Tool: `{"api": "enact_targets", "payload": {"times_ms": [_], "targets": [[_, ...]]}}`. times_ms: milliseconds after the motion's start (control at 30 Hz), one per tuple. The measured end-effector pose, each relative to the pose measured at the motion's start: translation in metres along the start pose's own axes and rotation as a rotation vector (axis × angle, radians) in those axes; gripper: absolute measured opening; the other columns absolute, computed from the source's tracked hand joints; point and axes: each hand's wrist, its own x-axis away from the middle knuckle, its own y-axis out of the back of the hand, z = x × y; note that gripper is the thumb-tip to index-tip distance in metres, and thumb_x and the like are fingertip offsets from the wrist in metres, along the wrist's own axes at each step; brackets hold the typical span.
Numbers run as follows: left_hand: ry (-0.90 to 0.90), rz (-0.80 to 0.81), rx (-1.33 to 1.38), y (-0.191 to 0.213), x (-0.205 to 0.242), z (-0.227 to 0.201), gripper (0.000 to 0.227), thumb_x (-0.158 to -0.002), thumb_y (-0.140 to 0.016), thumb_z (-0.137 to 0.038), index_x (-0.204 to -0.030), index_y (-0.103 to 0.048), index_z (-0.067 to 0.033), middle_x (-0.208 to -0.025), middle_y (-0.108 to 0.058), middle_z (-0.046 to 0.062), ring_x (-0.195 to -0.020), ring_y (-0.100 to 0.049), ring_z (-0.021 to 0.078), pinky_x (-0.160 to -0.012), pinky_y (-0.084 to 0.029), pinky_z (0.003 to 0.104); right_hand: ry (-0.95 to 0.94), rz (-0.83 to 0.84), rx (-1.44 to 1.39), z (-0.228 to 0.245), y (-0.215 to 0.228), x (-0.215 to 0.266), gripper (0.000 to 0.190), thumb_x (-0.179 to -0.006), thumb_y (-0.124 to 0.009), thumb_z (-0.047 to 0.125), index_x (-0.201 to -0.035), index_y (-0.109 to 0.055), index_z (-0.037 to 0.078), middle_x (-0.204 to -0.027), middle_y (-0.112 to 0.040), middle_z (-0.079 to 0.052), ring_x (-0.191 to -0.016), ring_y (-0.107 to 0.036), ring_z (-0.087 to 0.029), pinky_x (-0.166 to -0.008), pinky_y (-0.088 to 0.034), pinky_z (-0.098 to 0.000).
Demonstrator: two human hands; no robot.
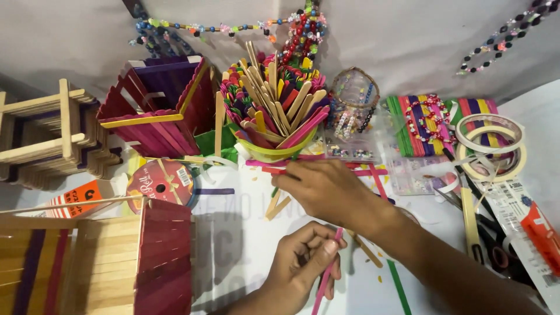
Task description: Assembling a flat panel by taping several green popsicle sticks together side-by-side.
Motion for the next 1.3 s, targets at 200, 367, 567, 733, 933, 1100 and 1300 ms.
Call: {"api": "enact_targets", "payload": {"times_ms": [200,367,567,733,933,1100,1300], "targets": [[-0.039,-0.038,0.038,0.001,-0.001,0.001,0.029,-0.105,-0.055,-0.024,-0.104,-0.063,0.0042,-0.068,-0.063,0.016,-0.042,-0.055,0.0222,-0.042,-0.050,0.031,-0.191,-0.185,-0.555,-0.009,0.046,0.009,0.012,-0.094,-0.073,0.009,-0.106,-0.074,0.007,-0.093,-0.072,-0.007,-0.069,-0.065,-0.013,-0.056,-0.054,-0.0229],[-0.033,-0.054,0.035,0.000,-0.001,0.000,0.031,-0.104,-0.056,-0.024,-0.103,-0.063,0.0058,-0.067,-0.063,0.017,-0.040,-0.055,0.0234,-0.041,-0.050,0.032,-0.431,-0.287,-0.838,-0.007,0.078,0.027,0.012,-0.095,-0.070,0.011,-0.106,-0.071,0.005,-0.107,-0.070,-0.011,-0.089,-0.070,-0.017,-0.073,-0.061,-0.0206],[-0.008,-0.051,0.039,0.001,0.000,0.002,0.030,-0.105,-0.055,-0.023,-0.105,-0.064,0.0054,-0.068,-0.064,0.018,-0.041,-0.057,0.0244,-0.042,-0.050,0.032,-0.359,-0.534,-0.800,0.012,0.110,0.072,0.011,-0.105,-0.045,0.003,-0.116,-0.045,0.000,-0.089,-0.071,-0.015,-0.087,-0.081,-0.026,-0.086,-0.074,-0.0368],[-0.002,-0.033,-0.013,-0.001,-0.001,0.000,0.028,-0.105,-0.054,-0.020,-0.110,-0.064,0.0052,-0.070,-0.065,0.017,-0.043,-0.058,0.0235,-0.044,-0.050,0.031,-0.606,-0.168,-0.563,0.029,0.084,0.111,0.022,-0.087,-0.067,0.011,-0.105,-0.079,0.012,-0.084,-0.080,-0.006,-0.065,-0.076,-0.015,-0.060,-0.056,-0.0269],[-0.041,-0.074,-0.105,-0.006,-0.002,0.002,0.027,-0.103,-0.058,-0.018,-0.120,-0.066,0.0013,-0.066,-0.068,0.014,-0.039,-0.054,0.0184,-0.040,-0.048,0.029,-0.859,-0.075,-0.882,0.035,0.068,0.139,0.019,-0.094,-0.061,0.030,-0.098,-0.057,0.012,-0.069,-0.083,-0.003,-0.058,-0.079,-0.014,-0.053,-0.059,-0.0306],[-0.052,-0.080,-0.223,-0.008,-0.003,0.000,0.023,-0.102,-0.060,-0.017,-0.118,-0.071,-0.0042,-0.063,-0.069,0.011,-0.038,-0.053,0.0150,-0.038,-0.045,0.024,-0.840,-0.022,-0.958,0.035,0.061,0.146,0.018,-0.091,-0.066,0.026,-0.103,-0.062,0.012,-0.086,-0.092,-0.003,-0.041,-0.072,-0.012,-0.047,-0.064,-0.0279],[-0.164,-0.104,-0.304,-0.011,-0.005,0.009,0.019,-0.098,-0.066,-0.014,-0.113,-0.073,-0.0042,-0.061,-0.071,0.012,-0.040,-0.057,0.0127,-0.036,-0.047,0.020,-0.844,-0.026,-0.894,0.031,0.066,0.137,0.019,-0.086,-0.069,0.033,-0.085,-0.082,0.019,-0.059,-0.074,-0.003,-0.046,-0.068,-0.012,-0.047,-0.052,-0.0279]]}}
